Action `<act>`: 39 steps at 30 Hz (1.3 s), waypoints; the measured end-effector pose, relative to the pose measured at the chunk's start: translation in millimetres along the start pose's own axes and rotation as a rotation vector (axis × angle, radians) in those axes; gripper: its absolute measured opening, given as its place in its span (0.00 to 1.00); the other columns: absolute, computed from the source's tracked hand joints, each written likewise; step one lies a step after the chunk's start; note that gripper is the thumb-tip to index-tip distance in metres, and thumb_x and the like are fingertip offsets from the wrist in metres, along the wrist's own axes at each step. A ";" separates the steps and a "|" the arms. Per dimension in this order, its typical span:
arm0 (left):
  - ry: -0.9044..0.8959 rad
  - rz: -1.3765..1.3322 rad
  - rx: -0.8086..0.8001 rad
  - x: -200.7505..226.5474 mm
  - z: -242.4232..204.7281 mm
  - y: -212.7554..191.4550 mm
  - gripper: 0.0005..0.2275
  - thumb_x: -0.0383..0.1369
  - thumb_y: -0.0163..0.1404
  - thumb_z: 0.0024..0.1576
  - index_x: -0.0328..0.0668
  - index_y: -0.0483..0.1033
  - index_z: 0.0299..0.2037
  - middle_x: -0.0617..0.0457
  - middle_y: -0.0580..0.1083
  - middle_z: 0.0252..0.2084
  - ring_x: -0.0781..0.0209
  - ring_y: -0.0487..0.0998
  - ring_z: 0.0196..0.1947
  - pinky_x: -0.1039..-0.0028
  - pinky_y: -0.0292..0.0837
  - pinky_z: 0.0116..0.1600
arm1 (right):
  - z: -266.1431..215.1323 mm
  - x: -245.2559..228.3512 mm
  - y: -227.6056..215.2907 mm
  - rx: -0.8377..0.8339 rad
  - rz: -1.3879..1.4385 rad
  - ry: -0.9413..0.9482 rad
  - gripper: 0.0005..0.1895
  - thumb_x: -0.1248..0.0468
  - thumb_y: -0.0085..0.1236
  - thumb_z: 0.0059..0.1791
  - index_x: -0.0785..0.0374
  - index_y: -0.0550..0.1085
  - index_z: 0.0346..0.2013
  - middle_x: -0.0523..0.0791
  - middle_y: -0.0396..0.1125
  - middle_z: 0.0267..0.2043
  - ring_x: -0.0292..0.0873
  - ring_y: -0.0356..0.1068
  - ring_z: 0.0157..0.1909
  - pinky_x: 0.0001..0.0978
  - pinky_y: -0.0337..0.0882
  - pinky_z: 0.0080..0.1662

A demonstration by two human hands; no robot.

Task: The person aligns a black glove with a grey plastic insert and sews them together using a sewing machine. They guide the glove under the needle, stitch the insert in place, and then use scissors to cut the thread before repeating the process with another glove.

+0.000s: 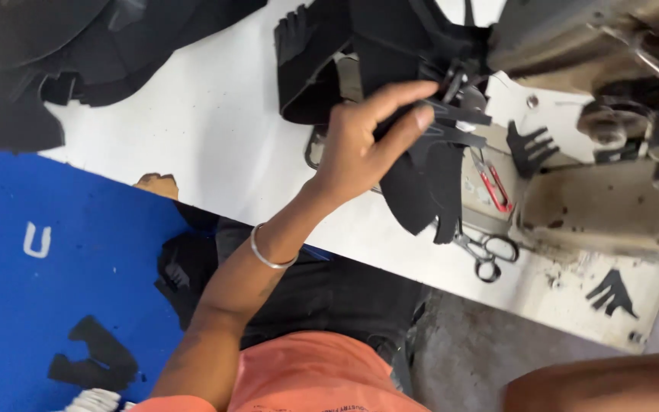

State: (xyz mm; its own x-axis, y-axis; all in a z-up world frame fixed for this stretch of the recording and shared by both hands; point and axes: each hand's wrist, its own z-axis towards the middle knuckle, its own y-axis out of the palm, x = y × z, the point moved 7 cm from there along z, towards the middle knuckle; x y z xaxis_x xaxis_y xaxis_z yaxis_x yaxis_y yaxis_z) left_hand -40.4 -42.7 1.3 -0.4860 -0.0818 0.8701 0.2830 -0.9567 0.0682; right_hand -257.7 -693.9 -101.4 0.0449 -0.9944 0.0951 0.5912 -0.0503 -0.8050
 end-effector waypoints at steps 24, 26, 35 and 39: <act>0.132 0.481 0.155 -0.4 -1.5 -127.5 0.12 0.30 0.59 0.65 0.40 0.71 0.55 0.48 0.74 0.44 0.60 0.79 0.39 0.72 0.75 0.43 | 90.2 -376.7 58.9 -1.180 1.281 0.553 0.29 0.77 0.43 0.45 0.68 0.64 0.63 0.48 0.67 0.45 0.40 0.69 0.44 0.30 0.69 0.47; 0.249 0.577 0.249 10.9 -8.1 -124.0 0.11 0.28 0.58 0.66 0.43 0.70 0.55 0.50 0.73 0.44 0.60 0.80 0.37 0.75 0.77 0.37 | 146.8 -454.9 30.5 -0.931 1.319 0.036 0.33 0.71 0.60 0.42 0.72 0.65 0.62 0.45 0.66 0.42 0.37 0.65 0.43 0.27 0.66 0.48; 0.360 0.686 0.229 14.8 -15.8 -104.5 0.06 0.24 0.53 0.68 0.37 0.69 0.50 0.52 0.73 0.42 0.60 0.77 0.30 0.77 0.73 0.29 | 216.5 -523.6 46.2 -0.586 1.280 0.118 0.35 0.65 0.66 0.48 0.72 0.66 0.68 0.44 0.68 0.35 0.35 0.65 0.35 0.25 0.66 0.38; 0.241 0.636 0.282 12.4 -11.6 -112.0 0.06 0.26 0.56 0.66 0.39 0.72 0.49 0.51 0.72 0.39 0.63 0.74 0.26 0.73 0.70 0.28 | 205.3 -508.1 60.5 -0.601 1.387 0.157 0.37 0.63 0.66 0.50 0.73 0.63 0.70 0.44 0.67 0.39 0.35 0.68 0.41 0.25 0.71 0.44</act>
State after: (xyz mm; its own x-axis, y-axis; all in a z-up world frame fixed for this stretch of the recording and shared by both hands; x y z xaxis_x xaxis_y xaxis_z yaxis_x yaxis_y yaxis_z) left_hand -87.7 60.2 -1.2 -0.3161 -0.6872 0.6541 0.7569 -0.5984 -0.2628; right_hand -79.4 -172.7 -78.3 0.1663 -0.2838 -0.9444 -0.2523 0.9136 -0.3189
